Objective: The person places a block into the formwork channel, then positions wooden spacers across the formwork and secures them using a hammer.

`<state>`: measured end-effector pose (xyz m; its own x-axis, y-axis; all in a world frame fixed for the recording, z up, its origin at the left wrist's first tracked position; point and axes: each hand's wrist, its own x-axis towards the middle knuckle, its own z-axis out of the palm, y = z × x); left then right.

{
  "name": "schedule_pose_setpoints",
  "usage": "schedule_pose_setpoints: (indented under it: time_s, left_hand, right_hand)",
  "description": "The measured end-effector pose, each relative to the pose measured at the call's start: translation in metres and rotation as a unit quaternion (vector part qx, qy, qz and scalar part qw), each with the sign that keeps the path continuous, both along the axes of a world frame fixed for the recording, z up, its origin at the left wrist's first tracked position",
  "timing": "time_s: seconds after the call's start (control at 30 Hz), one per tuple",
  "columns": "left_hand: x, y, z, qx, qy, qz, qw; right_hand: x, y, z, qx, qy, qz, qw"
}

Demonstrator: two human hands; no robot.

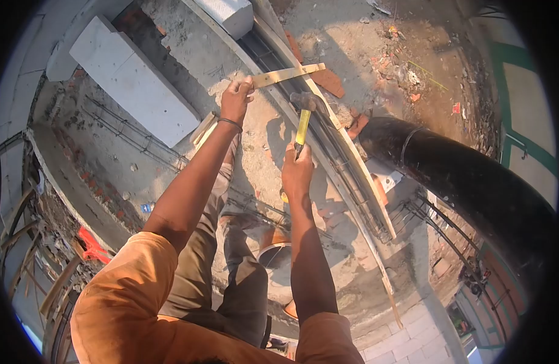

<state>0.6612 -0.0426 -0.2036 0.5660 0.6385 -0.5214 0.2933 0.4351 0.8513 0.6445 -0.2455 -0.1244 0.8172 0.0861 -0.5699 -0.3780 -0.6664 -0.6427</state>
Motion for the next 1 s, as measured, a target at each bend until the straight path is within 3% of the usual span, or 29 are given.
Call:
schedule_pose_setpoints:
  time_s: [0.07,0.27,0.37,0.5,0.63,0.73,0.83,0.9,1.0]
  left_hand:
    - [0.006,0.006,-0.006,-0.015,-0.010,-0.011,1.000]
    - [0.004,0.011,-0.004,-0.122,-0.051,0.015,0.991]
    - [0.006,0.009,-0.004,-0.157,-0.056,0.035,0.985]
    - [0.006,0.011,-0.003,-0.168,-0.046,0.033,0.984]
    - [0.006,0.012,0.000,-0.149,-0.039,0.023,0.988]
    - [0.005,0.010,0.000,-0.144,-0.031,0.030,0.989]
    - [0.006,0.008,-0.001,-0.146,-0.029,0.035,0.988]
    - [0.007,0.009,-0.003,-0.154,-0.029,0.037,0.987]
    - [0.005,0.008,-0.001,-0.148,-0.038,0.032,0.988]
  right_hand:
    - [-0.005,0.007,-0.011,0.006,-0.015,0.018,1.000]
    - [0.002,0.058,0.030,0.162,0.061,-0.089,0.981]
    - [0.013,0.061,0.034,0.128,0.062,0.009,0.990]
    - [0.015,0.067,0.045,0.125,0.036,-0.056,0.990]
    - [0.015,0.076,0.079,0.039,-0.088,0.072,0.993]
    - [0.000,0.061,0.044,0.096,-0.212,0.022,0.972]
    - [0.020,0.056,0.022,-0.112,-0.123,0.228,0.959]
    - [0.027,0.057,0.023,-0.073,-0.172,0.197,0.962]
    - [0.022,0.068,0.071,-0.023,-0.228,0.142,0.963]
